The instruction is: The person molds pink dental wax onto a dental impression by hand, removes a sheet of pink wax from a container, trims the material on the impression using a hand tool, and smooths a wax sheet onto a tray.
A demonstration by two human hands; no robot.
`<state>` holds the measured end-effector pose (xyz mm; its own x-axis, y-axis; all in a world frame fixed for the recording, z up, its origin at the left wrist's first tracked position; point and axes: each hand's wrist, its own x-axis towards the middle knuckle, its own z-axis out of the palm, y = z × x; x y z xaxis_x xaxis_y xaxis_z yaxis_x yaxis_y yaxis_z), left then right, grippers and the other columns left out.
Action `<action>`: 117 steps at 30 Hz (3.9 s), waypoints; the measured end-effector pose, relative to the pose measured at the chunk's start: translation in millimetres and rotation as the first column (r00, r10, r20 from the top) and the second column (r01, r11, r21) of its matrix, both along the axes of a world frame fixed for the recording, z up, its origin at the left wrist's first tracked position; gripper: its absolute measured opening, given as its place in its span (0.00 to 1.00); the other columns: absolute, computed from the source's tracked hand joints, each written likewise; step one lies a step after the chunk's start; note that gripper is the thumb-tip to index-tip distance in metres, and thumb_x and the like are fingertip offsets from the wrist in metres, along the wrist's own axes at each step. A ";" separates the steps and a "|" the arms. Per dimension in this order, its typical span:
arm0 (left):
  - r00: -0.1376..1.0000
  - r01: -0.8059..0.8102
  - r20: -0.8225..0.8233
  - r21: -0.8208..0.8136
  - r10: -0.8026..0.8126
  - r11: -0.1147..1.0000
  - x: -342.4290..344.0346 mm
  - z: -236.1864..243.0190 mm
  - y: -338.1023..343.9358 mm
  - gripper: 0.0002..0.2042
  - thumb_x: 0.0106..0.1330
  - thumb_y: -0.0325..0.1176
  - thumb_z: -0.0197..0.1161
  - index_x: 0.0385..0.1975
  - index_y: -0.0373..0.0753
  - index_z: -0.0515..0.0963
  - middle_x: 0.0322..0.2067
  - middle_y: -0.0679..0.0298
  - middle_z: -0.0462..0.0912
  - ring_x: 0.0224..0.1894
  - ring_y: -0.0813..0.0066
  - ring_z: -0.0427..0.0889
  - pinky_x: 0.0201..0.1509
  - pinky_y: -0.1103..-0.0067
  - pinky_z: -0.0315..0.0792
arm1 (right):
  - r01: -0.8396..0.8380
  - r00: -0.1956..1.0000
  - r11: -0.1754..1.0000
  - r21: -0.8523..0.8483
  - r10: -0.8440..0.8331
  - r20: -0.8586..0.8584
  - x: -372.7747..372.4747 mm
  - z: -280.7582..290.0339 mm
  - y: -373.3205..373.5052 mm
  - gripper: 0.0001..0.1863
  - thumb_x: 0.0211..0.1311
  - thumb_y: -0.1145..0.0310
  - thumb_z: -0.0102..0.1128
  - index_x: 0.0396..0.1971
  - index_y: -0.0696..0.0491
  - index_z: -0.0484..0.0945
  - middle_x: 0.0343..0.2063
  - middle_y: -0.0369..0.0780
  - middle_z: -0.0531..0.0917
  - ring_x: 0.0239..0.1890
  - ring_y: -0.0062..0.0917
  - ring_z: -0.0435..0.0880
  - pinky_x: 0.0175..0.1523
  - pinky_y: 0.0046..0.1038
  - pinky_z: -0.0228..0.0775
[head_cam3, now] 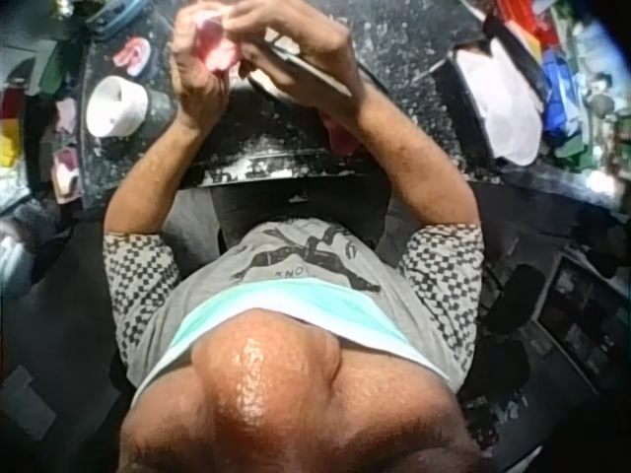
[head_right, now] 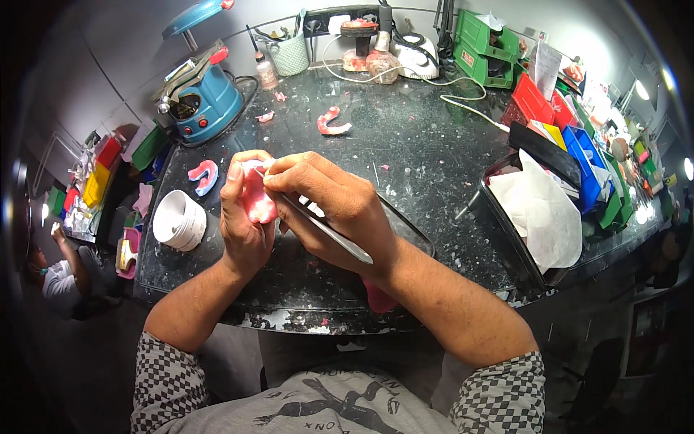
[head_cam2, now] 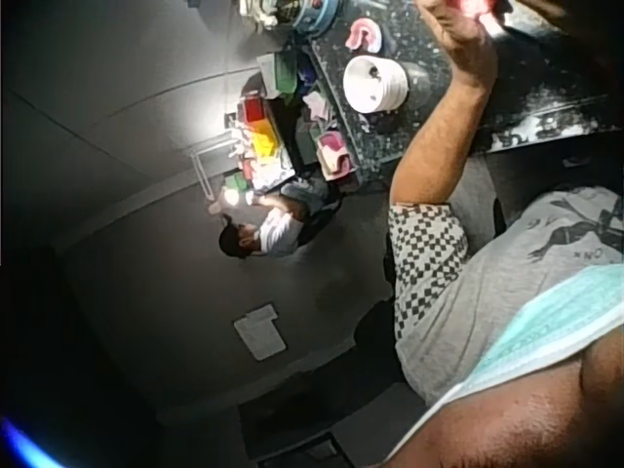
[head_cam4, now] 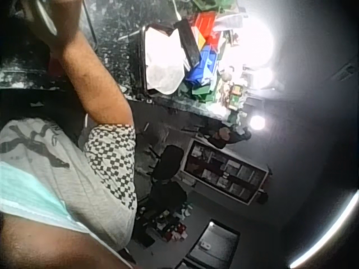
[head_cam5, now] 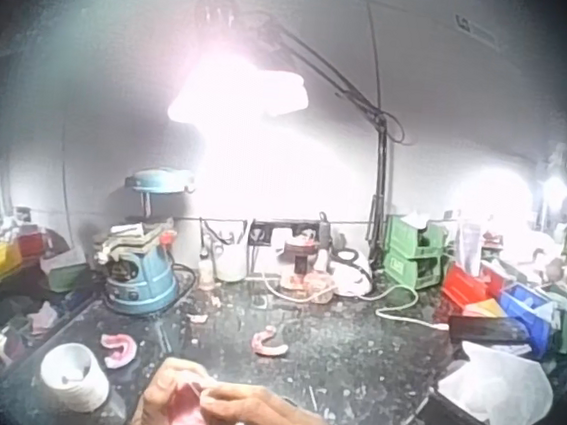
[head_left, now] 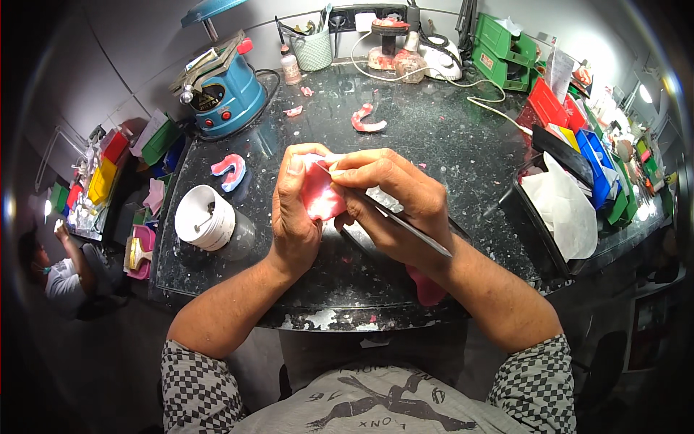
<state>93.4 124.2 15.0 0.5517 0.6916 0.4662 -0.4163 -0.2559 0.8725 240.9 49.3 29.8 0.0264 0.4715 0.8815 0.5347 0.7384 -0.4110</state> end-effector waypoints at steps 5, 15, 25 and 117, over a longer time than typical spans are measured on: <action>0.994 -0.108 -0.010 0.145 0.110 0.984 -0.2 -3.3 1.7 0.22 0.80 0.51 0.39 0.51 0.36 0.68 0.38 0.63 0.75 0.35 0.81 0.78 0.34 0.85 0.73 | 0.003 1.000 1.000 -0.017 -0.003 -0.001 -1.7 1.7 -0.8 0.10 0.57 0.81 0.68 0.38 0.57 0.79 0.39 0.43 0.85 0.38 0.34 0.88 0.43 0.30 0.80; 0.992 -0.123 0.001 0.110 0.124 0.986 0.7 -10.9 7.3 0.22 0.81 0.50 0.38 0.48 0.36 0.70 0.41 0.65 0.74 0.39 0.82 0.74 0.43 0.84 0.70 | 0.026 1.000 1.000 0.004 -0.026 0.006 -1.2 -0.1 0.4 0.11 0.55 0.82 0.68 0.37 0.57 0.78 0.38 0.44 0.84 0.39 0.36 0.87 0.43 0.32 0.80; 0.989 -0.150 0.014 0.092 0.149 0.984 4.9 -5.9 5.4 0.22 0.79 0.49 0.40 0.45 0.35 0.72 0.43 0.62 0.74 0.44 0.77 0.75 0.49 0.80 0.70 | 0.036 0.999 0.999 -0.004 -0.035 0.037 -1.7 -0.5 1.3 0.12 0.56 0.82 0.66 0.38 0.58 0.75 0.37 0.45 0.80 0.39 0.40 0.85 0.44 0.35 0.79; 0.934 0.276 0.064 -0.751 -0.351 0.599 -4.4 8.9 27.0 0.23 0.74 0.44 0.44 0.24 0.34 0.78 0.11 0.65 0.71 0.08 0.77 0.63 0.14 0.82 0.59 | -0.026 0.986 0.997 -0.079 0.039 0.161 26.0 -2.1 8.7 0.12 0.52 0.79 0.69 0.36 0.53 0.78 0.37 0.40 0.83 0.37 0.35 0.87 0.42 0.31 0.79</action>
